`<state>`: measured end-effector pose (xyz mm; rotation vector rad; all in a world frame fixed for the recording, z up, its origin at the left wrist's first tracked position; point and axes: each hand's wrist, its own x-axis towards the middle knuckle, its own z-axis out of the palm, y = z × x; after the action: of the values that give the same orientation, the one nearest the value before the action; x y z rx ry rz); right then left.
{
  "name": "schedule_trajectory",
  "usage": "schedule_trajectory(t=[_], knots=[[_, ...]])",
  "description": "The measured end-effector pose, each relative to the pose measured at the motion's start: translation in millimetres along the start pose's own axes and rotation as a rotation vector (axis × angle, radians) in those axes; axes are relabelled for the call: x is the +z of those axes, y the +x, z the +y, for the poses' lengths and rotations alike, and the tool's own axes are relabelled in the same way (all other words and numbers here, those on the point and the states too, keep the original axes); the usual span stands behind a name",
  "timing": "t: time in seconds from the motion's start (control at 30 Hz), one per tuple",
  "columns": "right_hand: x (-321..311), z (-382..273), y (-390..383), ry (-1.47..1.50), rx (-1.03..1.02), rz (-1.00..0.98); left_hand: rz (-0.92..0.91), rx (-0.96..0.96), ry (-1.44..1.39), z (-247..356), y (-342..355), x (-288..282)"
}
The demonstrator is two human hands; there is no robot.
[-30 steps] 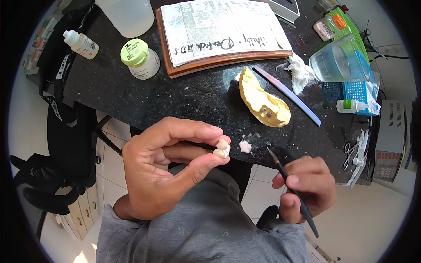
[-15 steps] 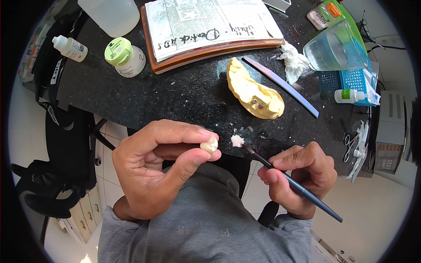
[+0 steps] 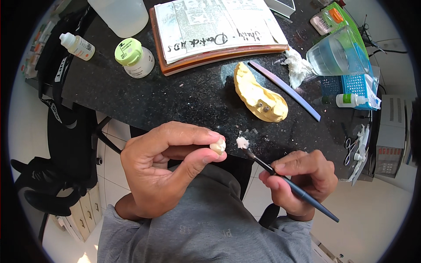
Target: Applying and sculpting dental porcelain on a prosthetic crown using a fine brush at a laboratory bench.
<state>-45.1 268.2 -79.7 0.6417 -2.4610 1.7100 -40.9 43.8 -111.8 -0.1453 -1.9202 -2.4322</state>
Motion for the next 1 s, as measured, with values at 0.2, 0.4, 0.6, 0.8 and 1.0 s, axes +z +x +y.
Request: schedule_trajectory(t=[0.2,0.4,0.6,0.8,1.0], knots=[[-2.7,-0.6,1.5,0.110,-0.185,-0.128,-0.058,0.006,0.079,1.8,1.9,-0.7],[21.7,6.2,-2.8,0.084,-0.306,0.032,-0.068,0.040,0.106,1.2,1.7,-1.7],[23.6,9.3,-2.0,0.032,-0.325,0.029,-0.080,0.031,0.122,0.1,1.8,-3.1],[22.6,6.1,-0.7,0.014,-0.305,0.016,-0.082,0.054,0.124,-0.3,2.1,-2.8],[22.9,6.1,-0.4,-0.004,-0.305,0.013,-0.081,0.057,0.134,0.2,2.2,-2.8]])
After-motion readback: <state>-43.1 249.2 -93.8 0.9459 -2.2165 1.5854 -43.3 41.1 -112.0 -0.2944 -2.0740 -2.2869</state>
